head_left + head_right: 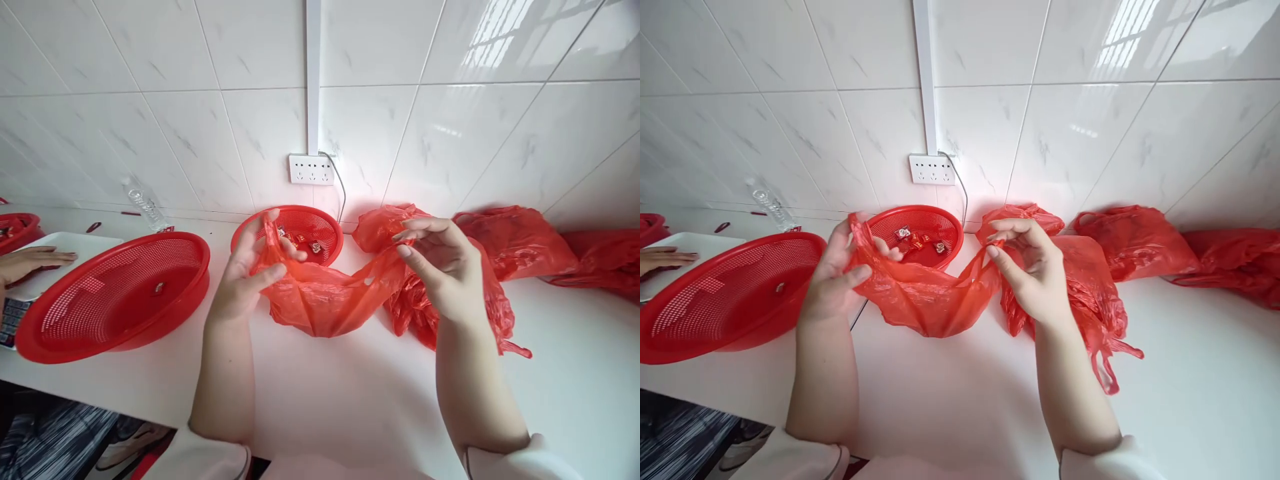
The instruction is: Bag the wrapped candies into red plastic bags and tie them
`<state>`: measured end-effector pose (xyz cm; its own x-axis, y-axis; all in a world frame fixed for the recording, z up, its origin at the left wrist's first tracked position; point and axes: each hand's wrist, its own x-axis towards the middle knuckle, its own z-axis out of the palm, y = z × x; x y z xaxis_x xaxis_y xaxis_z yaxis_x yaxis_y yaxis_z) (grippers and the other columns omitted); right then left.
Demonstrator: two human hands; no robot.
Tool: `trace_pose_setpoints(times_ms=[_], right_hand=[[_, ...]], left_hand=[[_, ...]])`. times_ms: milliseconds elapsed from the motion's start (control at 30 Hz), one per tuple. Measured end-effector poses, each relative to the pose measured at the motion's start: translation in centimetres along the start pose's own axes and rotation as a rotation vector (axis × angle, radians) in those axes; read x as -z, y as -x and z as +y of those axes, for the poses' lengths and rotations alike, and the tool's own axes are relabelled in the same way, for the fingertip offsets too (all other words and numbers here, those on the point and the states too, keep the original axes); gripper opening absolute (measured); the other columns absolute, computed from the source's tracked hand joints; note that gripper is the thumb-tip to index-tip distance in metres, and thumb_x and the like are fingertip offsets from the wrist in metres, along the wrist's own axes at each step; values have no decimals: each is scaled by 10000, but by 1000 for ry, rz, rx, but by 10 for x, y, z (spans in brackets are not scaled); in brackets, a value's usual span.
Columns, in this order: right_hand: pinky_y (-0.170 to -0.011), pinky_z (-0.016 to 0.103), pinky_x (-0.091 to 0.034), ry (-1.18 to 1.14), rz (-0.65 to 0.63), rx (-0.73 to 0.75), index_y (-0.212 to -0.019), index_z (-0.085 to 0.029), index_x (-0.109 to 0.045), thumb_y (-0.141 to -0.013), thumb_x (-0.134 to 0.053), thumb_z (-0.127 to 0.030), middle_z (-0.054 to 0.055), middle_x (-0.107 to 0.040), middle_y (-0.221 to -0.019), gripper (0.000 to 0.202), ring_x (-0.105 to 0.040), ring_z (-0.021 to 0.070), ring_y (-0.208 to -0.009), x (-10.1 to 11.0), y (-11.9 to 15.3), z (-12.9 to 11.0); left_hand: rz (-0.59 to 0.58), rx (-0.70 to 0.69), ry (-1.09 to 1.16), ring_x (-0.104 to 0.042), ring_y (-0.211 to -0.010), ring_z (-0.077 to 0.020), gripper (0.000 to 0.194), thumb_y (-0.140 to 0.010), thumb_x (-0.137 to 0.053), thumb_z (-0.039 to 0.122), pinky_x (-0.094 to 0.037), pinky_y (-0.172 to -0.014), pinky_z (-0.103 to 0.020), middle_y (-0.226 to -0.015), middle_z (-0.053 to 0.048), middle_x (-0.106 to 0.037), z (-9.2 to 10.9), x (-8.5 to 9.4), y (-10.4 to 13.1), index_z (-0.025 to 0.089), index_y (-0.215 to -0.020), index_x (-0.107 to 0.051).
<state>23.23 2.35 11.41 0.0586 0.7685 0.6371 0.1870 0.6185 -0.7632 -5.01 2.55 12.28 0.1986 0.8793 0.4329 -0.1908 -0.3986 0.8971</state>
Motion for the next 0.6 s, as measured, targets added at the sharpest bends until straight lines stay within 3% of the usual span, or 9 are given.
trace_pose_setpoints(times_ms=[67,133,200,267,333,500,600], right_hand=[[-906,385,-535,-35,-38,55,-1070,-255,-618,-854,-677,-292,44,-639,-975,227,-634,197,-949,-13,-3,-5],[-891,378,-541,-79,-127,111,-1064,-249,-621,-865,-664,-266,40,-651,-987,204,-642,188,-928,-27,-5,-12],[-874,376,-546,-96,-259,173,-1073,-253,-628,-884,-635,-242,35,-666,-1002,189,-648,185,-920,-41,-6,-19],[-899,382,-537,-100,-402,244,-1108,-263,-629,-900,-611,-240,37,-673,-1055,210,-641,196,-987,-53,-6,-23],[-972,392,-502,-125,-490,254,-1160,-266,-622,-938,-555,-261,46,-653,-1164,232,-602,208,-1119,-59,-4,-20],[-1074,401,-413,-254,-535,-123,-1360,-269,-492,-1020,-345,-412,64,-540,-1386,397,-510,204,-1279,-54,7,13],[-1059,405,-410,-187,-819,-222,-1366,-258,-481,-895,-543,-566,78,-532,-1393,567,-500,253,-1279,-50,12,38]], left_hand=[[-82,84,-22,-542,-643,-112,634,-724,-791,250,-512,-647,-270,-783,30,-519,-3,-17,2,354,-1285,-516],[-182,174,-96,-429,-578,-80,599,-718,-801,243,-437,-552,-221,-769,39,-462,-7,-34,4,328,-1244,-527],[-250,204,-176,-415,-603,-89,458,-763,-767,278,-416,-556,-230,-814,17,-485,-11,-50,6,291,-1175,-567],[-268,164,-218,-460,-659,-120,176,-866,-652,333,-434,-607,-262,-819,-11,-519,-15,-58,7,234,-1009,-624],[-244,140,-212,-453,-636,-129,210,-937,-538,378,-416,-588,-273,-745,-17,-504,-18,-58,6,198,-872,-623],[-210,227,-93,-258,-470,-75,309,-973,-453,445,-238,-443,-240,-593,48,-304,-24,-39,1,192,-890,-608],[-178,214,-49,-254,-456,-72,311,-967,-465,457,-203,-424,-225,-561,55,-285,-31,-36,-3,195,-883,-611]])
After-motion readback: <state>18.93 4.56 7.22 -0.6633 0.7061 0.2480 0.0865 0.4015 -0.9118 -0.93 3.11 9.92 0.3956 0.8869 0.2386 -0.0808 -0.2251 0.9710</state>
